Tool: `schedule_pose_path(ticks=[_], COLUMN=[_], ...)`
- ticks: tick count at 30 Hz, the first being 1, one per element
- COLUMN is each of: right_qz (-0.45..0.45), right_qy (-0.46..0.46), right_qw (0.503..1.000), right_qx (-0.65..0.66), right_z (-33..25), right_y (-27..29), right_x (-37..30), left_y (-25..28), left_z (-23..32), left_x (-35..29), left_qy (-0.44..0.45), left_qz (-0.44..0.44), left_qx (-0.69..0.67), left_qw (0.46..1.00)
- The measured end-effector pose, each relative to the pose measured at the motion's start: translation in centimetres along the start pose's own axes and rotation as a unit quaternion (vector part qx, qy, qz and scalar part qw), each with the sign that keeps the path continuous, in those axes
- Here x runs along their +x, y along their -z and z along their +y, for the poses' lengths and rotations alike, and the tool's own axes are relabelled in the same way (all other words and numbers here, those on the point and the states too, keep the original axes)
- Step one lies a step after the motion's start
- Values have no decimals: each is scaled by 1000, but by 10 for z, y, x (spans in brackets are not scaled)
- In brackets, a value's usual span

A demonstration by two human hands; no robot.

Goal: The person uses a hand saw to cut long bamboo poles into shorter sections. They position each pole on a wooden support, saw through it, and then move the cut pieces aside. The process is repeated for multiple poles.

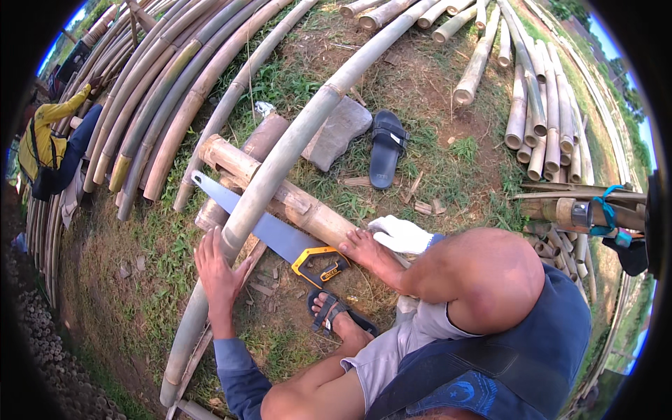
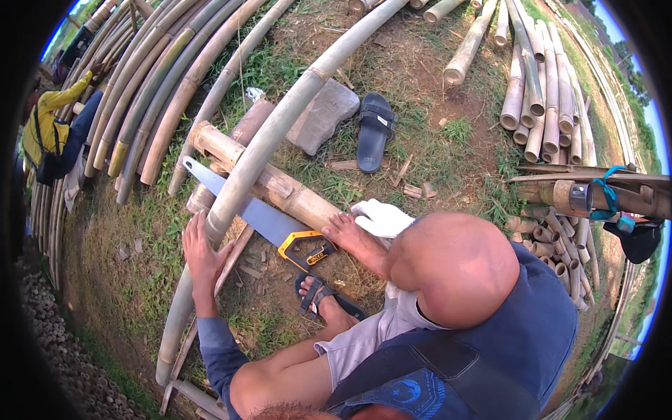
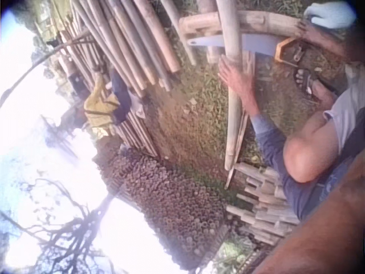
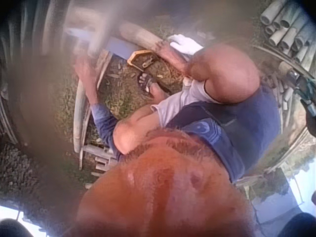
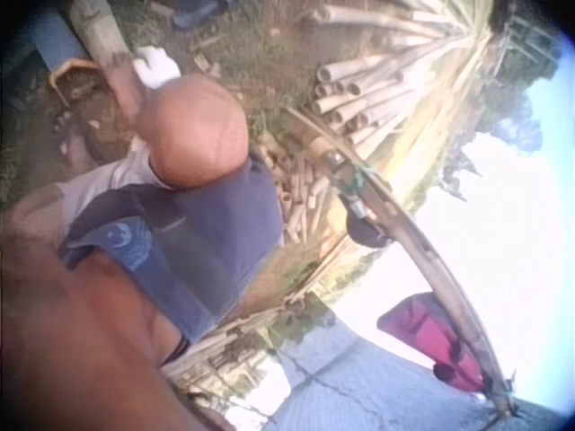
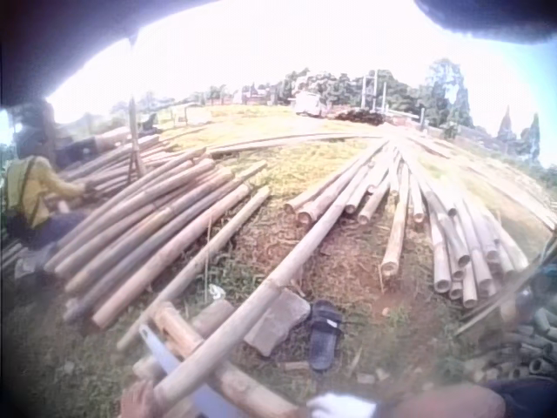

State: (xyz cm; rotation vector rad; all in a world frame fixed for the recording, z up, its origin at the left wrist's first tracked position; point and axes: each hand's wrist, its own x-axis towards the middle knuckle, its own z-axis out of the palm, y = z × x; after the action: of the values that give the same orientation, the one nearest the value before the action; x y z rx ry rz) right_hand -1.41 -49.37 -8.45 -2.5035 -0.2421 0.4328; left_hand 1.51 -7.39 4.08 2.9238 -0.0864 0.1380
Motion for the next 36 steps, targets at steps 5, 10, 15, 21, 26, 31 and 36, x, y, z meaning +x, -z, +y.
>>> schedule_pose_path(ticks=[5,10,15,21,26,31,36], right_qz=[-134,-157,-27,-11,1,-8,-137], right_qy=[233,359,242,265,204,232,129], right_qw=[960,919,964,964,973,963,969], right_qx=[83,-39,107,17,110,140,162], right_z=[-60,-84,-70,-73,-70,-90,-61], right_y=[47,-44,-103,-109,-113,-91,-84], right_x=[17,34,67,65,80,82,115], left_y=[-52,-40,15,54,34,-31,-106], left_z=[11,-2,-84,-185,-141,-57,2], left_x=[52,44,-15,-141,-206,-235,-202], left_qy=[17,15,110,232,268,345,432], left_qz=[-20,-46,-208,-241,13,232,275], left_qx=[52,8,-109,-70,121,51,-161], left_qw=[998,999,966,940,956,908,844])
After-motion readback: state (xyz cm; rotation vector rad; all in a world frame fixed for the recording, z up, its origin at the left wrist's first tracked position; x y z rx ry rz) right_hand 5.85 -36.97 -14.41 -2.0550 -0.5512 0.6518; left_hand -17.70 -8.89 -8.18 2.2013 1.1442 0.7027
